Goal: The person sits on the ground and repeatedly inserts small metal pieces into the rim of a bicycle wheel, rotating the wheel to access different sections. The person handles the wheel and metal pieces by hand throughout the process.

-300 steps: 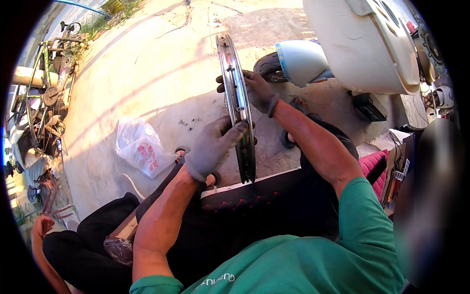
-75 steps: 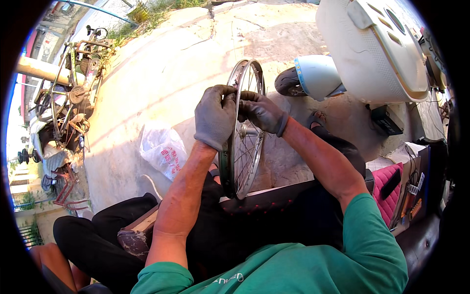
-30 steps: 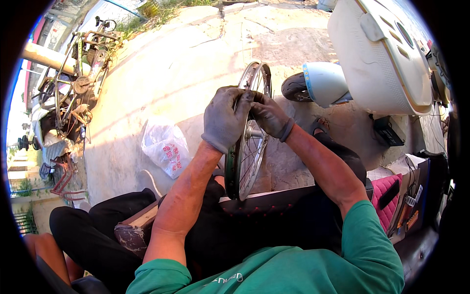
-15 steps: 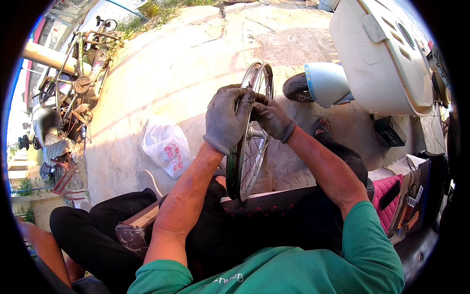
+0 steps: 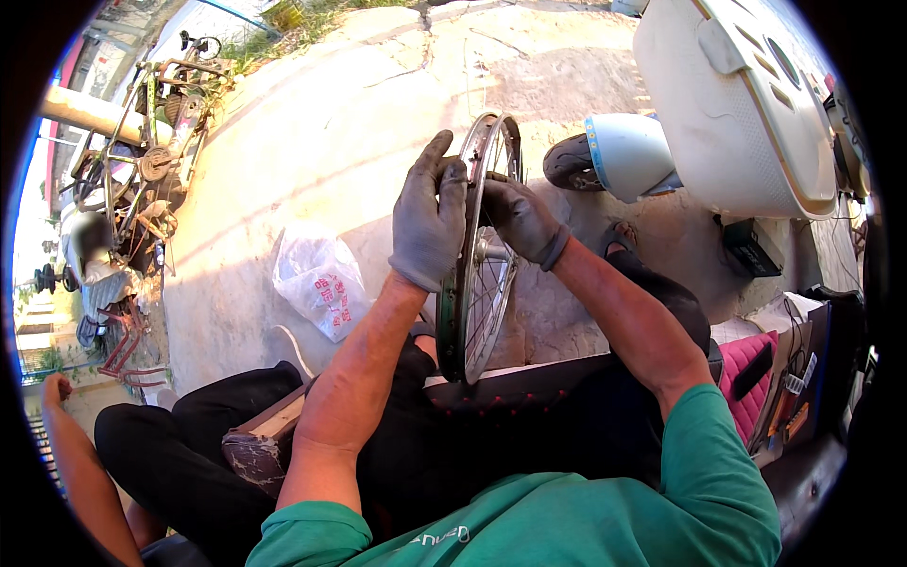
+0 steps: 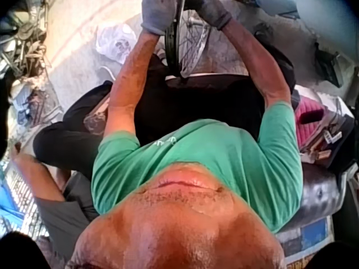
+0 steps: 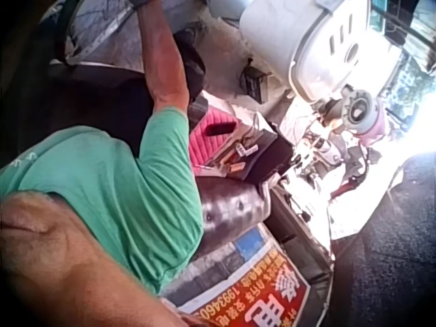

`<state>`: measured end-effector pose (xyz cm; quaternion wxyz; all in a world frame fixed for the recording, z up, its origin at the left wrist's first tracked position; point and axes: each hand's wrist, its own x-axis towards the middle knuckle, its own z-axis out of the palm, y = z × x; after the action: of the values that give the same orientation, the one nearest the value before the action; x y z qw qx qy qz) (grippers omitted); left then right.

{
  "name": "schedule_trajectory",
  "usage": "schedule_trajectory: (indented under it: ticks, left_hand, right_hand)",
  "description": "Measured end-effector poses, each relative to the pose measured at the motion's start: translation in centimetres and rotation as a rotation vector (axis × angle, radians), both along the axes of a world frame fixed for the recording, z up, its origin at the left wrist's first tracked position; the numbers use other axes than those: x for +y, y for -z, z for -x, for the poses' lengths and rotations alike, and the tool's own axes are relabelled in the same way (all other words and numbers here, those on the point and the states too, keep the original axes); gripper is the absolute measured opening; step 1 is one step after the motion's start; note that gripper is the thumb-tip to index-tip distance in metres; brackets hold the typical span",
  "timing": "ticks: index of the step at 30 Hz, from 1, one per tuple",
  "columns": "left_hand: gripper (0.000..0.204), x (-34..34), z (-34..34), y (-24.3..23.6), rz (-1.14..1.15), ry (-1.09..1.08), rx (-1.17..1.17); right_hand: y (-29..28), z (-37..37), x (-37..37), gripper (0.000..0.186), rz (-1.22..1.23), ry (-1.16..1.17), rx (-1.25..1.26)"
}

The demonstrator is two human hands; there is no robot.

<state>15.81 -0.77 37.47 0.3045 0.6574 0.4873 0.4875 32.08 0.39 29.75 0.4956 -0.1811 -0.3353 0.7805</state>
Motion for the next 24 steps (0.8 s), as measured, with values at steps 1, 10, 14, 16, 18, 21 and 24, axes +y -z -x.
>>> schedule_trajectory:
  ticks: [1,10,14,16,18,21,24]
  left_hand:
    - [0.046,0.1,0.1,0.2,-0.017,-0.002,0.01]
    - [0.045,0.0,-0.2,0.0,0.062,0.006,-0.008]
    - [0.046,0.3,0.2,0.0,0.044,-0.007,0.056]
    - [0.045,0.4,0.0,0.0,0.063,0.001,0.053]
    - [0.044,0.3,0.0,0.1,0.074,-0.005,0.063]
    - [0.043,0.3,0.3,0.1,0.077,-0.003,0.058]
    - [0.042,0.3,0.3,0.2,0.078,0.002,0.051]
  right_hand:
    - [0.1,0.0,0.1,0.029,0.034,-0.005,-0.029]
    - [0.2,0.2,0.1,0.033,0.066,0.036,-0.113]
    - [0.6,-0.4,0.6,0.033,0.086,-0.022,-0.097]
    - [1.9,-0.7,0.9,0.032,0.061,-0.041,-0.111]
    - [1.9,-0.3,1.0,0.031,0.035,-0.058,-0.106]
    - [0.6,0.5,0.3,0.031,0.058,0.032,-0.139]
    - [-0.3,0.0,0.3,0.032,0.063,-0.02,-0.08]
